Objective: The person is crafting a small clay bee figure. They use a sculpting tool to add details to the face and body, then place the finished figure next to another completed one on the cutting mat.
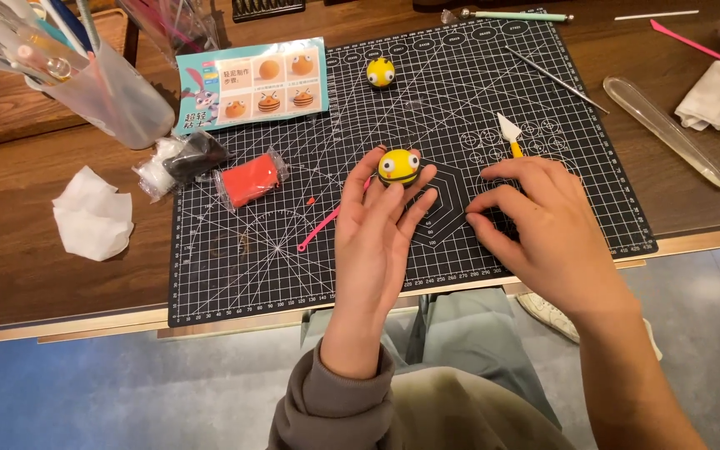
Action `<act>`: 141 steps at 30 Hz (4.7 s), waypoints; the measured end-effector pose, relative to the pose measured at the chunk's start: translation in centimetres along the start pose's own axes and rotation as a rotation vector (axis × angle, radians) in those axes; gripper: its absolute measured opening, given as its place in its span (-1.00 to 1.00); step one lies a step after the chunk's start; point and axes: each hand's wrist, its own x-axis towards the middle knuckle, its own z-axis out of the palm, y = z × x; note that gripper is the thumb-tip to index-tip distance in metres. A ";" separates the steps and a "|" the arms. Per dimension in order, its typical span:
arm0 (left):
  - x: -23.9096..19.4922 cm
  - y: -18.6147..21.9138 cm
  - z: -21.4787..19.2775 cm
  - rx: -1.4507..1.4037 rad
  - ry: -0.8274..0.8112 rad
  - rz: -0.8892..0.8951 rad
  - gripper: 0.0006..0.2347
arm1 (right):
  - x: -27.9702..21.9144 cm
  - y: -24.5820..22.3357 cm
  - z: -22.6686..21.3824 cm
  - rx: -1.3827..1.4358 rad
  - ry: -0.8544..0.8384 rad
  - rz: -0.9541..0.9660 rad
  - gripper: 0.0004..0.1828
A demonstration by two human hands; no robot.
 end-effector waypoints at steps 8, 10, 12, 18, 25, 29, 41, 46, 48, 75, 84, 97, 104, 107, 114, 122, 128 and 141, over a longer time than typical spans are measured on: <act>0.0 0.0 0.1 0.011 -0.010 -0.009 -0.66 | -0.2 -0.2 -0.6 0.175 0.191 0.102 -0.97; 0.0 0.0 0.0 0.011 -0.023 -0.003 -0.66 | -0.3 -0.1 -0.8 0.200 0.220 0.133 -0.98; 0.0 -0.1 -0.1 0.010 -0.047 0.002 -0.68 | -0.3 -0.1 -0.9 0.249 0.239 0.181 -0.96; -0.2 -0.4 0.1 0.139 -0.077 0.059 -0.66 | 1.3 -3.0 -0.8 0.387 0.350 0.097 -0.99; -0.1 -0.8 -0.4 0.180 -0.093 0.090 -0.65 | 3.0 -4.8 0.9 0.228 0.517 -0.039 -0.99; -0.1 -0.7 -0.3 0.179 -0.100 0.075 -0.64 | 3.4 -4.6 1.5 0.153 0.547 -0.073 -0.98; -0.2 -0.2 0.0 0.186 -0.078 0.026 -0.64 | 3.7 -4.5 2.0 0.166 0.541 -0.062 -0.97; -0.1 -0.4 -0.1 0.171 -0.091 0.039 -0.65 | 3.8 -4.4 1.9 0.170 0.536 -0.060 -0.98; -0.1 -0.5 -0.2 0.184 -0.093 0.040 -0.64 | 3.7 -4.4 1.8 0.179 0.527 -0.056 -0.99; -0.3 0.5 0.3 0.040 -0.106 -0.026 -0.66 | 1.4 0.8 0.6 0.000 0.037 0.433 -0.57; -0.3 0.4 0.4 -0.036 -0.037 -0.005 -0.67 | 2.3 0.1 -3.4 0.376 -0.081 0.569 -0.59; -7.2 2.3 0.2 -0.151 -0.006 0.096 -0.59 | -9.9 -1.2 -6.2 1.775 0.654 0.492 -0.53; -13.6 1.2 -0.4 -0.084 0.060 0.051 -0.62 | -15.4 -6.0 -7.9 1.442 0.851 0.691 -0.76; -15.3 1.0 -0.7 -0.071 0.032 0.059 -0.60 | -17.3 -7.3 -8.6 1.468 0.867 0.695 -0.78; -16.4 -1.3 -1.0 -0.004 -0.081 0.099 -0.61 | -19.5 -7.7 -5.4 1.573 0.741 0.361 -0.72; -14.1 -2.9 -3.1 0.101 -0.160 0.184 -0.62 | -15.9 -7.6 1.2 1.480 0.658 0.355 -0.92; -13.2 -3.4 -3.3 0.102 -0.178 0.189 -0.62 | -16.3 -7.5 1.8 1.489 0.613 0.334 -0.90; -13.0 -2.3 0.3 0.115 0.006 0.076 -0.62 | -11.4 -7.4 -0.7 1.311 0.677 0.491 -0.90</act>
